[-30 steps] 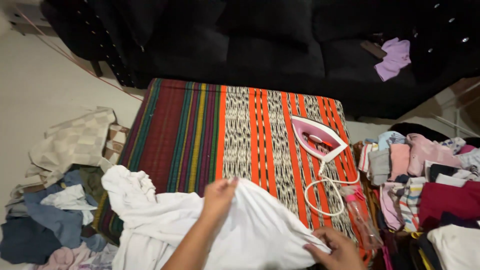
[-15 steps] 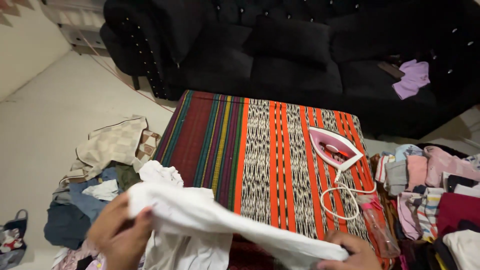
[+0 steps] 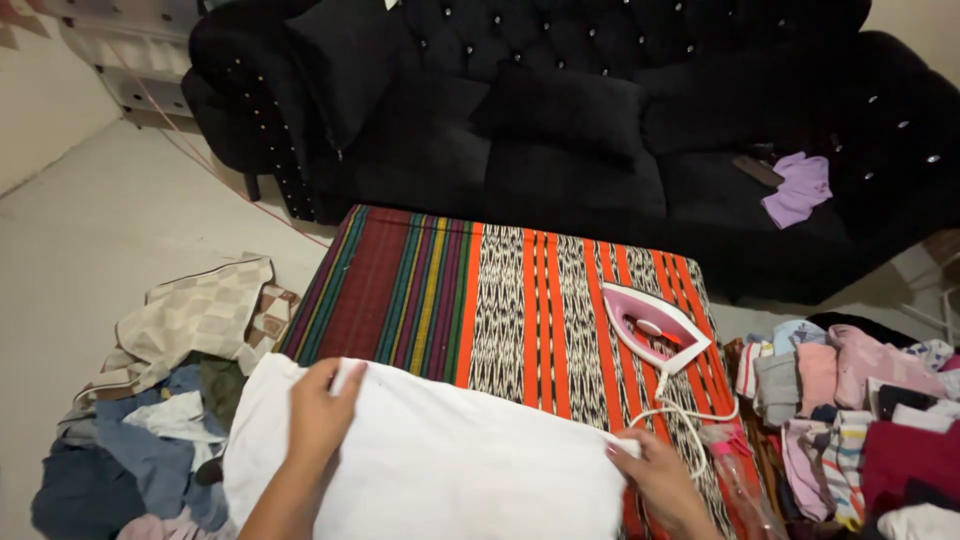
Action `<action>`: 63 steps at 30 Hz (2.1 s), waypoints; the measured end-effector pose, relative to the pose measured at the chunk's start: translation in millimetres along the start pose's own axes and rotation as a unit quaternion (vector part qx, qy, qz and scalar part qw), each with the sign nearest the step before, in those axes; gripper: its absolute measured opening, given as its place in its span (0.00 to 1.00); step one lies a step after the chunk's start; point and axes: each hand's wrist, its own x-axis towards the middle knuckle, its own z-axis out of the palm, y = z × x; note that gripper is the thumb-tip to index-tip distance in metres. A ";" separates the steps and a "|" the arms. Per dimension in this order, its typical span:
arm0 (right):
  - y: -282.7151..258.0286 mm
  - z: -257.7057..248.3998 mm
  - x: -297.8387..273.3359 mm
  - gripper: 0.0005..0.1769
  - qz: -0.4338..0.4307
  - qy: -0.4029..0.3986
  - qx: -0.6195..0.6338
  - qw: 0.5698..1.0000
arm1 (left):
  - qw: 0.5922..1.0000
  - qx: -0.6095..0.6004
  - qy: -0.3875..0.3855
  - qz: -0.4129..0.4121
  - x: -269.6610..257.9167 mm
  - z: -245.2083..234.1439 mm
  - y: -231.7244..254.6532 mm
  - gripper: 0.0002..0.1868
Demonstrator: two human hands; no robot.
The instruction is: Iron and fold a white graphic t-shirt.
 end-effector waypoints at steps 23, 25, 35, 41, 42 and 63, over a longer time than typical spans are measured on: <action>-12.3 12.9 171.4 0.21 -0.263 0.307 -0.718 0.567 | 0.824 0.335 -0.403 0.215 -27.7 166.5 -46.0 0.33; -8.0 -8.9 182.1 0.23 -0.277 0.299 -0.736 0.540 | 0.826 0.343 -0.412 0.172 -24.0 153.2 -34.7 0.36; -15.6 -36.4 248.6 0.16 -0.148 0.267 -0.743 0.596 | 0.897 0.358 -0.222 0.132 41.7 188.9 -140.6 0.24; -133.5 72.8 152.3 0.29 -0.046 0.281 -0.661 0.694 | 0.854 0.416 -0.300 0.088 75.4 164.6 -91.3 0.13; -138.7 95.3 134.4 0.29 -0.047 0.281 -0.662 0.694 | 0.854 0.416 -0.300 0.088 78.4 163.1 -91.2 0.13; -65.7 225.4 77.4 0.30 -0.057 0.062 -0.683 0.725 | 0.902 0.324 -0.286 -0.014 90.0 150.3 -155.1 0.11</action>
